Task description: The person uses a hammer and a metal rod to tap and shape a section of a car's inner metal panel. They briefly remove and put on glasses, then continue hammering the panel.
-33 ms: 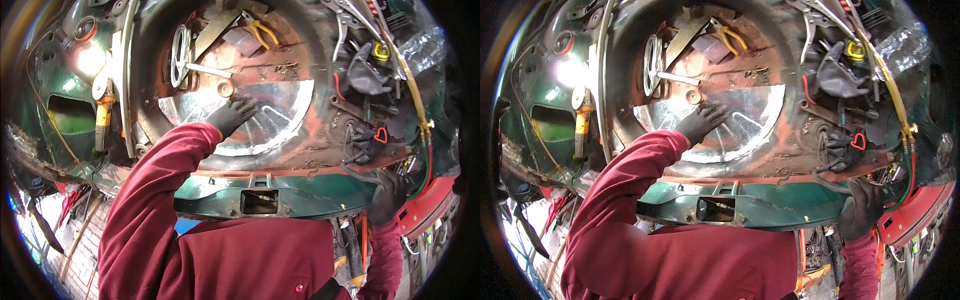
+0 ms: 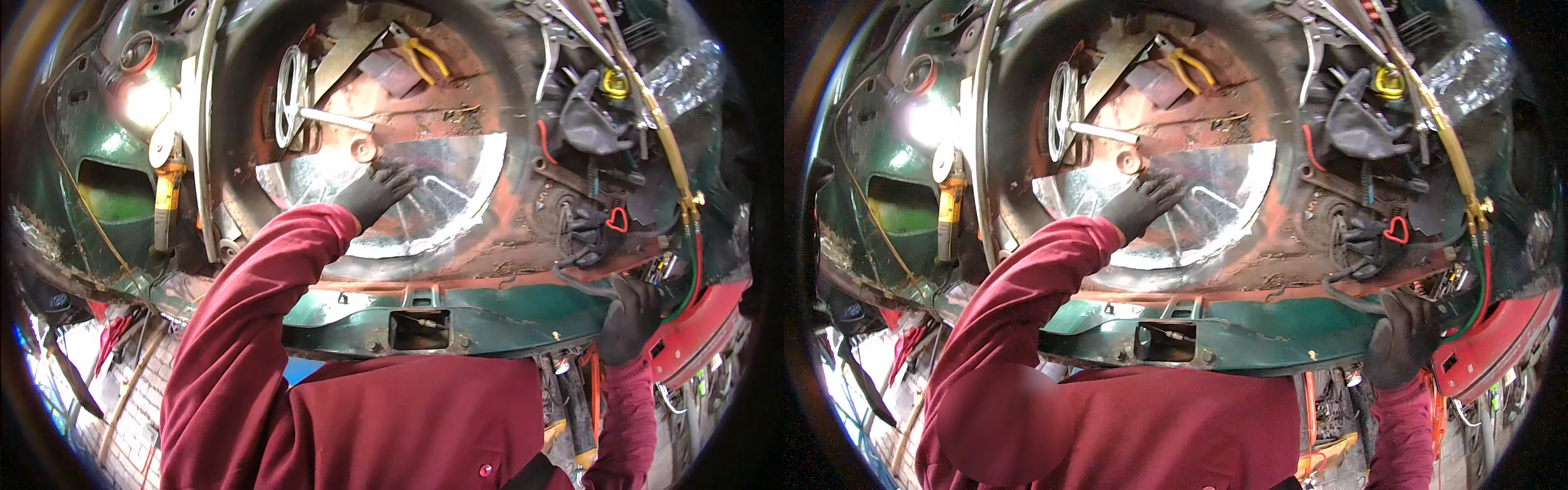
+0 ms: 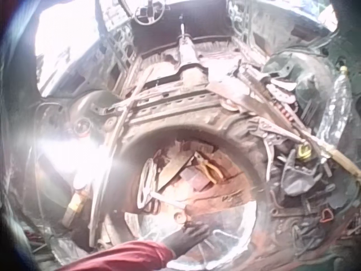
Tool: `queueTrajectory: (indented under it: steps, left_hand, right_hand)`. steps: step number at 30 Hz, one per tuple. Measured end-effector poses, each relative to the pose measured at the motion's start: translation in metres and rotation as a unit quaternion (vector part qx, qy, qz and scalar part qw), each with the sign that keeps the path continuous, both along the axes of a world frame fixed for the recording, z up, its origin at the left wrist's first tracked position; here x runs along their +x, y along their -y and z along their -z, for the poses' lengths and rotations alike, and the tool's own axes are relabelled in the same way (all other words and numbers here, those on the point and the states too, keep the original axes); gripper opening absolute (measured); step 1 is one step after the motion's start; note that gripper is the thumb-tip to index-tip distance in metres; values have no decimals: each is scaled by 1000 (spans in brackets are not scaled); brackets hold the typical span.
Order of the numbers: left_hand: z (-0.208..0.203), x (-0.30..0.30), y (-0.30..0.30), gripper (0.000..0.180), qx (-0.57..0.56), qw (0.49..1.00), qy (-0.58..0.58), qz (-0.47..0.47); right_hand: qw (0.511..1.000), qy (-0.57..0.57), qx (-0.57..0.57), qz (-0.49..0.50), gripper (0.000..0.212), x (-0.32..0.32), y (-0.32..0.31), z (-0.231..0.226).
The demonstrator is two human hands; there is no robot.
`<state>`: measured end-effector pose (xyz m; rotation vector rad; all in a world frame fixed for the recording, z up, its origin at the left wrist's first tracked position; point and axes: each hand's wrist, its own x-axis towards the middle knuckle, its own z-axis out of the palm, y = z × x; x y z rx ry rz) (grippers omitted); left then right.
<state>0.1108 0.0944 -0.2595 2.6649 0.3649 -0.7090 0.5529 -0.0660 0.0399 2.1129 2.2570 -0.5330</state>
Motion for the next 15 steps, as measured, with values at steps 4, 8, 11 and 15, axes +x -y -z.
queueTrajectory:
  steps: [4,8,11,15]
  left_hand:
    - [10,-4,19,65,-20,997,33,64]
    - [0,12,12,66,-62,987,-7,146]
    - [-5,21,-13,56,-136,982,-86,99]
    - [-76,26,-74,38,-160,974,-99,-125]
  right_hand:
    - [999,-16,52,0,33,-6,-4,0]
    - [993,-15,115,-4,33,-3,-3,4]
    - [990,-26,139,11,33,-5,-5,4]
    - [983,-35,178,24,32,-2,0,6]
